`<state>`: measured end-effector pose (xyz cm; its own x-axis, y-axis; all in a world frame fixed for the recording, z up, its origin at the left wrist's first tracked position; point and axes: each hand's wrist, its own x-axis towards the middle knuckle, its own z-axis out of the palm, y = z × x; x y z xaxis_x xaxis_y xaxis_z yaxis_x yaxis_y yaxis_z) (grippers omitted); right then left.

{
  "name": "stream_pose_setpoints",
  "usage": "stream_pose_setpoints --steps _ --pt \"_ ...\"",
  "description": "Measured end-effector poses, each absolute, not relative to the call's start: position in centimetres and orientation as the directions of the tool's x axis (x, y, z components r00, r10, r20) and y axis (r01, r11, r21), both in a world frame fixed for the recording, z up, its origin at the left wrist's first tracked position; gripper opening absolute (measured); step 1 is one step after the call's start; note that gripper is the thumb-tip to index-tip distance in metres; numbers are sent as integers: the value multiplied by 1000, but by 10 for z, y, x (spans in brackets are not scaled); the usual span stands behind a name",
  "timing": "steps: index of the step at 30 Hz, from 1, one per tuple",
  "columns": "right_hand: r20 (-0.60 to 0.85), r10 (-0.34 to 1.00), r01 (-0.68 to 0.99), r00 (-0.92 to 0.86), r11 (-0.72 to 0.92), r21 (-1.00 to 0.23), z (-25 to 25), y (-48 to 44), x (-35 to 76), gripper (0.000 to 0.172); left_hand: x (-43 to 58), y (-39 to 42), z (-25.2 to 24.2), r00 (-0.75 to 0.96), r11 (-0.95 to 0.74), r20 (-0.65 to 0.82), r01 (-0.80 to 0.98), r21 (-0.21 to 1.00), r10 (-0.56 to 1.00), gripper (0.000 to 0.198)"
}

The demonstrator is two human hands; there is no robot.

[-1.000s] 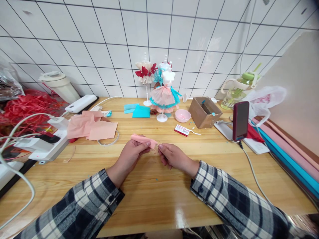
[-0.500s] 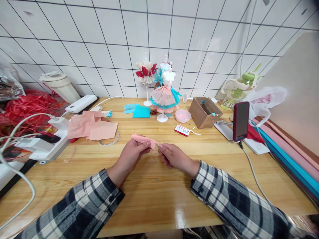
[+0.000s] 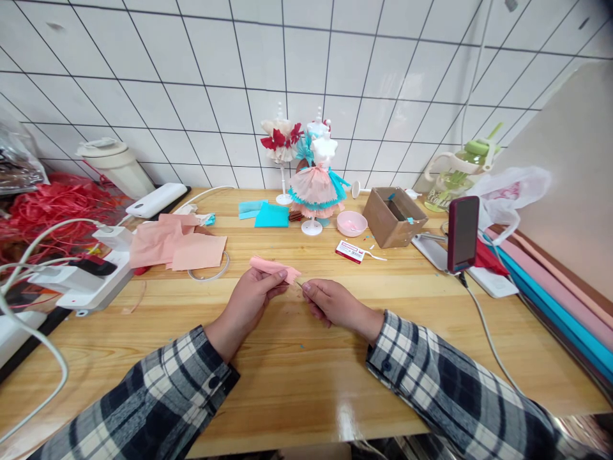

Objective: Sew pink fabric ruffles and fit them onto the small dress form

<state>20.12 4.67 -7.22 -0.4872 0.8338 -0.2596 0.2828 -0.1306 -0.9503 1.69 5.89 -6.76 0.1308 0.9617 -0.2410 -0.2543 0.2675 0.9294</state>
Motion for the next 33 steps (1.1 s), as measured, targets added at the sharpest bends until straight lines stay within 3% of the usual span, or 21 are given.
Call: stream_pose_setpoints --steps 33 --pt "-256 848 201 -464 -181 -963 -72 46 201 40 16 58 -68 199 271 -228 -226 936 953 21"
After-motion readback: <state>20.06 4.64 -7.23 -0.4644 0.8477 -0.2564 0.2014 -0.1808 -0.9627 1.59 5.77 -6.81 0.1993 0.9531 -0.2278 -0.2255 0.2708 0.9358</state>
